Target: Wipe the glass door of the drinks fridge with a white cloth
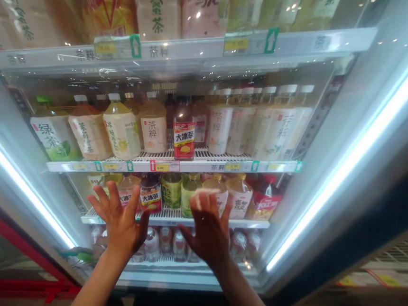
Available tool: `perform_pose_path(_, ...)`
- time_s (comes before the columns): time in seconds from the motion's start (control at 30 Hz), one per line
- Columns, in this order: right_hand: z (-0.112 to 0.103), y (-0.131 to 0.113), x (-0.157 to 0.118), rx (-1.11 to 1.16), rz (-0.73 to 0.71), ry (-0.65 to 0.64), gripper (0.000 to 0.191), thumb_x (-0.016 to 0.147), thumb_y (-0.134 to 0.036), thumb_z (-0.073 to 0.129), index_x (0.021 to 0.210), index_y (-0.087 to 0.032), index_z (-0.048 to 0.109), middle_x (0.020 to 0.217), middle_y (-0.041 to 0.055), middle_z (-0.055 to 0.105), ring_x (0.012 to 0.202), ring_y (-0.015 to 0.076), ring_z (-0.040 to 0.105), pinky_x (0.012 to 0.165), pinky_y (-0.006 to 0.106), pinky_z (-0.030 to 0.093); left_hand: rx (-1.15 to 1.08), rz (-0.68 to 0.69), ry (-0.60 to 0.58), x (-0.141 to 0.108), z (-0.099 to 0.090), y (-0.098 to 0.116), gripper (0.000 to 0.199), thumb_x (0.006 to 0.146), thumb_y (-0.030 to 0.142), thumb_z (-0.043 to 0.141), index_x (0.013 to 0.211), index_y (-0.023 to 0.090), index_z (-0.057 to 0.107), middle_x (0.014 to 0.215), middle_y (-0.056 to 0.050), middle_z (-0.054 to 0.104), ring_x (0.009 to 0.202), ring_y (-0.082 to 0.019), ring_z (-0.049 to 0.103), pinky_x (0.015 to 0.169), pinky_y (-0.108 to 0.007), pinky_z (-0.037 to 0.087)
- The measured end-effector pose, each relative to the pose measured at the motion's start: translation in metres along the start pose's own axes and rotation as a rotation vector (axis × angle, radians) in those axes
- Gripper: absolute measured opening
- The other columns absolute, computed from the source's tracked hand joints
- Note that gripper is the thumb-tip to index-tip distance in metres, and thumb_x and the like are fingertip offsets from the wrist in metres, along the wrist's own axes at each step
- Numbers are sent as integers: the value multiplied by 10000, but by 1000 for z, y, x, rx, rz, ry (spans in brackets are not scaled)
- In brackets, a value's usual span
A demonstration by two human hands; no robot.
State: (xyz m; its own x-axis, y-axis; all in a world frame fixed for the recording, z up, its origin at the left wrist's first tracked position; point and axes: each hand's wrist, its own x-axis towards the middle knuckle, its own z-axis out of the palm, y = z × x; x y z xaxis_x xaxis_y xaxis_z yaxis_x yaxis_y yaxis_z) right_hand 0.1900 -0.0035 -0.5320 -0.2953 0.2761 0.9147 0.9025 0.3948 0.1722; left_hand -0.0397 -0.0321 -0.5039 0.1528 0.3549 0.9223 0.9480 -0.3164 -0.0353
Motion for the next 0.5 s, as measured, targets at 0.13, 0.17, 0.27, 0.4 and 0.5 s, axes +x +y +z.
perform_pose_path(0.13, -1, 42, 17, 0, 133, 274, 998, 899, -624, 621, 1678, -157, 207, 1694, 244, 201, 1531, 568, 226, 1177, 832, 83, 0, -50, 16, 0, -4, -4, 925, 937, 264, 640, 1670, 385, 89, 1748, 31, -213, 1615, -334, -222, 1265, -729, -110)
perform_pose_path(0.17, 0, 44, 11, 0, 114, 316, 996, 885, -610, 646, 1672, -159, 234, 1687, 234, 208, 1522, 569, 241, 1186, 816, 110, 1, -66, 19, -1, -5, -6, 924, 937, 260, 638, 1668, 392, 89, 1748, 37, -213, 1616, -339, -218, 1265, -735, -106)
perform_pose_path(0.27, 2, 33, -14, 5, 72, 205, 917, 929, -494, 622, 1667, -125, 222, 1683, 220, 185, 1538, 523, 216, 1151, 827, 228, 13, -70, 8, -4, -7, -14, 909, 939, 257, 633, 1670, 380, 106, 1753, 33, -203, 1616, -318, -226, 1274, -707, -121)
perform_pose_path(0.4, -2, 23, 9, 2, 113, 172, 886, 969, -508, 557, 1676, -138, 172, 1704, 214, 146, 1557, 528, 170, 1101, 902, 159, 32, -105, 11, -7, -9, -27, 902, 946, 263, 627, 1668, 395, 101, 1753, 38, -204, 1613, -321, -229, 1275, -715, -121)
perform_pose_path(0.5, -5, 17, 47, 44, 190, 233, 870, 970, -502, 554, 1685, -199, 162, 1722, 129, 97, 1567, 524, 162, 1200, 825, 82, 9, -162, 26, -9, -14, -37, 916, 942, 273, 642, 1661, 432, 98, 1753, 49, -205, 1607, -362, -221, 1266, -743, -119)
